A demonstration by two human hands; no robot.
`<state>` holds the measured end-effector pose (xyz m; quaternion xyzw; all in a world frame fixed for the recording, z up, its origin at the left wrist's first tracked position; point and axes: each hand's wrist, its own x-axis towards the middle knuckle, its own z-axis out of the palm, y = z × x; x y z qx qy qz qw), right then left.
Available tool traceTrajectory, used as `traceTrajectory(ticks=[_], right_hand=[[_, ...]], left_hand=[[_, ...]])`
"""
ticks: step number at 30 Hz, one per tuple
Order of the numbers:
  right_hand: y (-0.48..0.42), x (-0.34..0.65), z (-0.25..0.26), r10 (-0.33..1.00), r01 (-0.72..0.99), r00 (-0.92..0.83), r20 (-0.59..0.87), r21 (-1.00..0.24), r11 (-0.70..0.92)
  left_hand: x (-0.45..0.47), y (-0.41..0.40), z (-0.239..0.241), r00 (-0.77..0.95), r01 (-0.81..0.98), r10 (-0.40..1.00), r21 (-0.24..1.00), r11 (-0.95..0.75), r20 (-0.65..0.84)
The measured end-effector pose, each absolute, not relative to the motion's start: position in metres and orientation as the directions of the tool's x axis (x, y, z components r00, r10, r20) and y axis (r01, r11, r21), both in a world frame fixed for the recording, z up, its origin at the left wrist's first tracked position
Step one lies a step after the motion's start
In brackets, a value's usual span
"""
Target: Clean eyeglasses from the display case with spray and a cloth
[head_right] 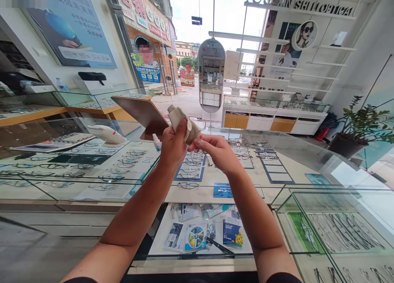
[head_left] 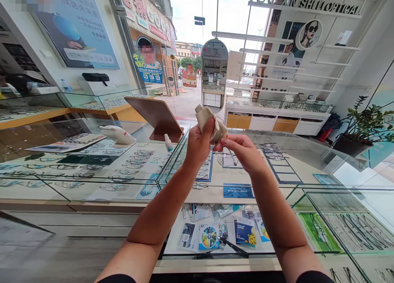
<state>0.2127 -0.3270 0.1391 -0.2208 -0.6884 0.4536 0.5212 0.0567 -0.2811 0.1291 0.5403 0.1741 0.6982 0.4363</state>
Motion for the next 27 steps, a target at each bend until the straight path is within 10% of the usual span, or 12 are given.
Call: traceTrajectory(ticks=[10,23,27], right_hand=[[-0.325,0.239,0.141,0.828,-0.117,-0.284,0.483,-0.875,0.47],[-0.334,0.212,0.139,0.787,-0.104,-0.356,0.503,-0.859,0.502],[-0.333,0.222,0.139,0.793,-0.102,-0.313,0.523,-0.849,0.519]], left_hand=[[0.029,-0.28,0.143,0.507,-0.419,0.632,0.808,-0.414,0.587],[0.053,-0.289,0.133,-0.019,-0.408,0.785,0.712,-0.571,0.619],[0.047,-0.283,0.138,0.066,-0.44,0.803,0.74,-0.509,0.592]])
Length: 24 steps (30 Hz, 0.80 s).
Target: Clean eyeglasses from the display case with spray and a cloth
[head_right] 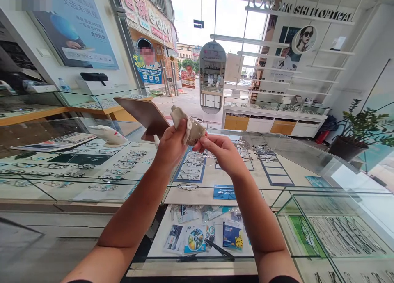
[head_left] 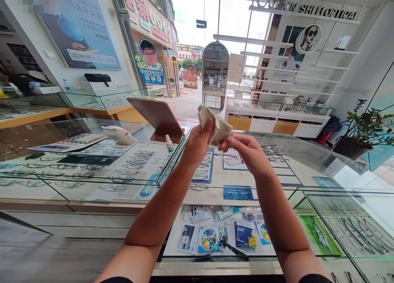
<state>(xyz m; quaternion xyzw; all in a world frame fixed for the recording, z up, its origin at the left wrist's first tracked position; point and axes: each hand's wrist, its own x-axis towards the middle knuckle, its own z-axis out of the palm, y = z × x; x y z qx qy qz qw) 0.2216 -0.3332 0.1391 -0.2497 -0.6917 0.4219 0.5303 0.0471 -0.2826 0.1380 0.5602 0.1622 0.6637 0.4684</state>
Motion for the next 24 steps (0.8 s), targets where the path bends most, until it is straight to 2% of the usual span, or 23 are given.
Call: traceTrajectory(ticks=[3,8,13,17,20,24], right_hand=[[-0.332,0.232,0.139,0.786,-0.136,-0.298,0.543,-0.839,0.527],[-0.335,0.242,0.144,0.796,-0.14,-0.222,0.563,-0.826,0.546],[-0.337,0.244,0.148,0.804,-0.149,-0.226,0.549,-0.836,0.529],[-0.337,0.245,0.149,0.799,-0.165,-0.251,0.546,-0.838,0.52],[-0.336,0.248,0.149,0.799,-0.173,-0.255,0.544,-0.839,0.516],[-0.335,0.255,0.152,0.796,-0.142,-0.298,0.527,-0.849,0.509]], left_hand=[[0.04,-0.28,0.145,0.069,-0.492,0.816,0.731,-0.472,0.573],[0.024,-0.273,0.148,-0.073,-0.495,0.842,0.714,-0.495,0.534],[0.013,-0.269,0.148,0.001,-0.413,0.794,0.723,-0.554,0.608],[0.011,-0.27,0.15,-0.038,-0.345,0.739,0.685,-0.642,0.673],[0.008,-0.274,0.152,0.028,-0.245,0.625,0.611,-0.752,0.78],[0.002,-0.285,0.158,0.191,-0.001,0.321,0.327,-0.945,0.928]])
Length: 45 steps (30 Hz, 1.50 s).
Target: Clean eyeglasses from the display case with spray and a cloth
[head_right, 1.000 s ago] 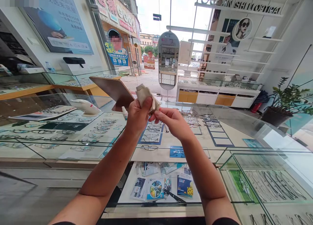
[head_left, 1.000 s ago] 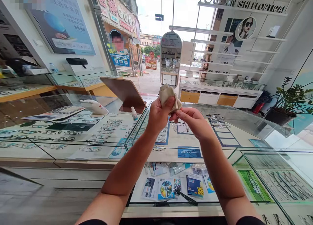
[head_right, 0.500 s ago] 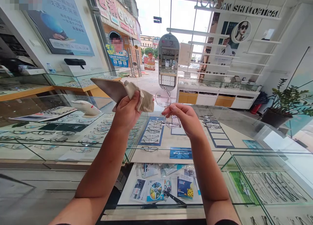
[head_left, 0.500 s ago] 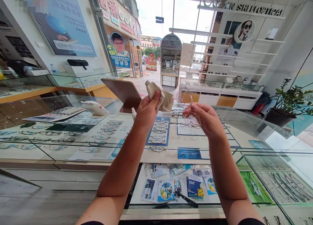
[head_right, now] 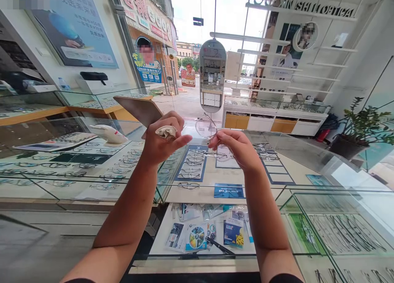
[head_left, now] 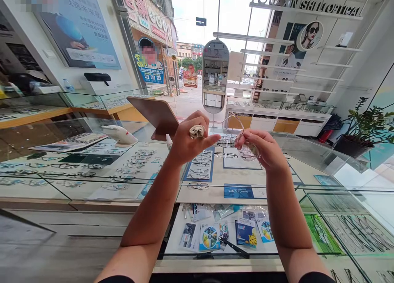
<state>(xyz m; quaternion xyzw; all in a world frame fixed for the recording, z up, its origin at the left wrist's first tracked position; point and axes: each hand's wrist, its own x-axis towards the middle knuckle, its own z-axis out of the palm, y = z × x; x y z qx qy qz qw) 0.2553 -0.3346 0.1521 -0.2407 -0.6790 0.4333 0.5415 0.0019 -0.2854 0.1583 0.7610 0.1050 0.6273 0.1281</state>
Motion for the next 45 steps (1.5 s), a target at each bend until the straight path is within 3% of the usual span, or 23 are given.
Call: traceTrajectory(ticks=[2,5,14,19,23,26,31,38,45], right_hand=[[-0.335,0.259,0.154,0.795,-0.111,-0.323,0.514,-0.855,0.507],[-0.335,0.266,0.155,0.778,-0.055,-0.39,0.493,-0.856,0.514],[-0.336,0.275,0.154,0.724,0.053,-0.521,0.452,-0.83,0.556],[-0.353,0.268,0.159,0.714,0.178,-0.347,0.609,-0.704,0.687],[-0.364,0.268,0.16,0.577,0.315,-0.219,0.787,-0.503,0.805],[-0.363,0.27,0.158,0.498,0.437,-0.173,0.85,-0.387,0.812],[-0.357,0.266,0.153,0.444,0.478,-0.106,0.89,-0.346,0.807],[-0.355,0.266,0.152,0.444,0.419,-0.092,0.891,-0.37,0.829],[-0.352,0.27,0.153,0.433,0.407,-0.099,0.896,-0.361,0.839]], left_hand=[[0.001,-0.291,0.16,0.238,0.099,0.253,0.236,-0.967,0.938],[0.003,-0.295,0.161,0.27,0.192,0.254,0.206,-0.96,0.929],[0.004,-0.298,0.16,0.389,0.172,0.204,0.147,-0.974,0.898],[0.001,-0.296,0.161,0.319,0.211,0.098,0.03,-0.977,0.943],[-0.003,-0.295,0.161,0.175,0.293,-0.023,-0.075,-0.953,0.984],[-0.005,-0.294,0.162,0.046,0.328,-0.031,-0.044,-0.944,0.998],[-0.006,-0.293,0.162,-0.01,0.309,-0.058,-0.052,-0.95,0.998],[-0.01,-0.297,0.163,0.05,0.206,0.161,0.147,-0.967,0.986],[-0.015,-0.298,0.169,0.171,0.145,0.067,0.042,-0.989,0.983]])
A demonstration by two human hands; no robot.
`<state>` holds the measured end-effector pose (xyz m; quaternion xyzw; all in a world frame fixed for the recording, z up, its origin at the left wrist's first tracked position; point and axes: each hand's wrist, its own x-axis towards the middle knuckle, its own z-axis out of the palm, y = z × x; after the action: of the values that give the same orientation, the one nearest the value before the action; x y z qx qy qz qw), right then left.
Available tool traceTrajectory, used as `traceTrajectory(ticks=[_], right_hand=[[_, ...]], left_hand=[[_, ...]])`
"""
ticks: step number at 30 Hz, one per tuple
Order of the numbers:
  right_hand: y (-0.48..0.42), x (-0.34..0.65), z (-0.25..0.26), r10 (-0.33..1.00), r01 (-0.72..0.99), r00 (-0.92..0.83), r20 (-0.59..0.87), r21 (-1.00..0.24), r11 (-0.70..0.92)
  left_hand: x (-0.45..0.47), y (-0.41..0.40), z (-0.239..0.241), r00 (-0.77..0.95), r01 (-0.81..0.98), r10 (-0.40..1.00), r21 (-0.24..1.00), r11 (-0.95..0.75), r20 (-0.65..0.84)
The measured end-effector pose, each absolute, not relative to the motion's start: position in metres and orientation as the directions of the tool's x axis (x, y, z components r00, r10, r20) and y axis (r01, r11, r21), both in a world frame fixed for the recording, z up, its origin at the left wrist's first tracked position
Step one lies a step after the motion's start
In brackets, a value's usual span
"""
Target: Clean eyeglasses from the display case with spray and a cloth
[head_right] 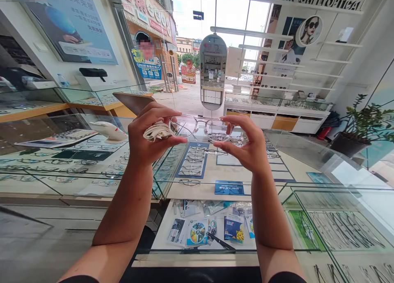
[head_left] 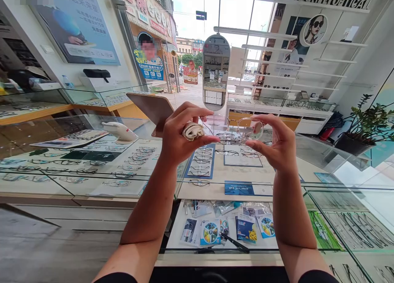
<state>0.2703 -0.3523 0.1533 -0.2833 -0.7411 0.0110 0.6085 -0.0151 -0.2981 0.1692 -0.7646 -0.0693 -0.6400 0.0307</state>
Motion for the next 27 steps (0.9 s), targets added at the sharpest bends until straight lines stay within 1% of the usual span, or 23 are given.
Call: traceTrajectory(ticks=[3,9,12,15,17,19,23,27], right_hand=[[-0.351,0.27,0.153,0.409,0.396,-0.107,0.906,-0.338,0.854],[-0.345,0.273,0.151,0.324,0.415,-0.13,0.937,-0.245,0.876],[-0.344,0.273,0.151,0.32,0.433,-0.134,0.938,-0.235,0.87],[-0.342,0.272,0.151,0.327,0.469,-0.104,0.939,-0.243,0.849],[-0.34,0.269,0.15,0.327,0.482,-0.062,0.943,-0.259,0.837],[-0.339,0.266,0.149,0.329,0.471,-0.026,0.944,-0.279,0.837],[-0.338,0.262,0.15,0.359,0.464,0.006,0.933,-0.32,0.826],[-0.339,0.261,0.151,0.394,0.51,0.05,0.918,-0.363,0.78]], left_hand=[[-0.015,-0.297,0.169,0.169,0.164,0.092,0.064,-0.984,0.981],[-0.014,-0.294,0.169,0.191,0.186,0.013,-0.023,-0.982,0.981],[-0.013,-0.294,0.168,0.18,0.212,0.001,-0.037,-0.977,0.984],[-0.012,-0.291,0.165,0.139,0.291,-0.004,-0.045,-0.956,0.99],[-0.011,-0.289,0.162,0.109,0.33,0.007,-0.03,-0.943,0.994],[-0.008,-0.288,0.161,0.078,0.328,0.02,-0.007,-0.945,0.997],[-0.003,-0.29,0.159,0.023,0.321,0.088,0.076,-0.944,0.996],[0.001,-0.29,0.156,-0.01,0.309,0.163,0.158,-0.938,0.987]])
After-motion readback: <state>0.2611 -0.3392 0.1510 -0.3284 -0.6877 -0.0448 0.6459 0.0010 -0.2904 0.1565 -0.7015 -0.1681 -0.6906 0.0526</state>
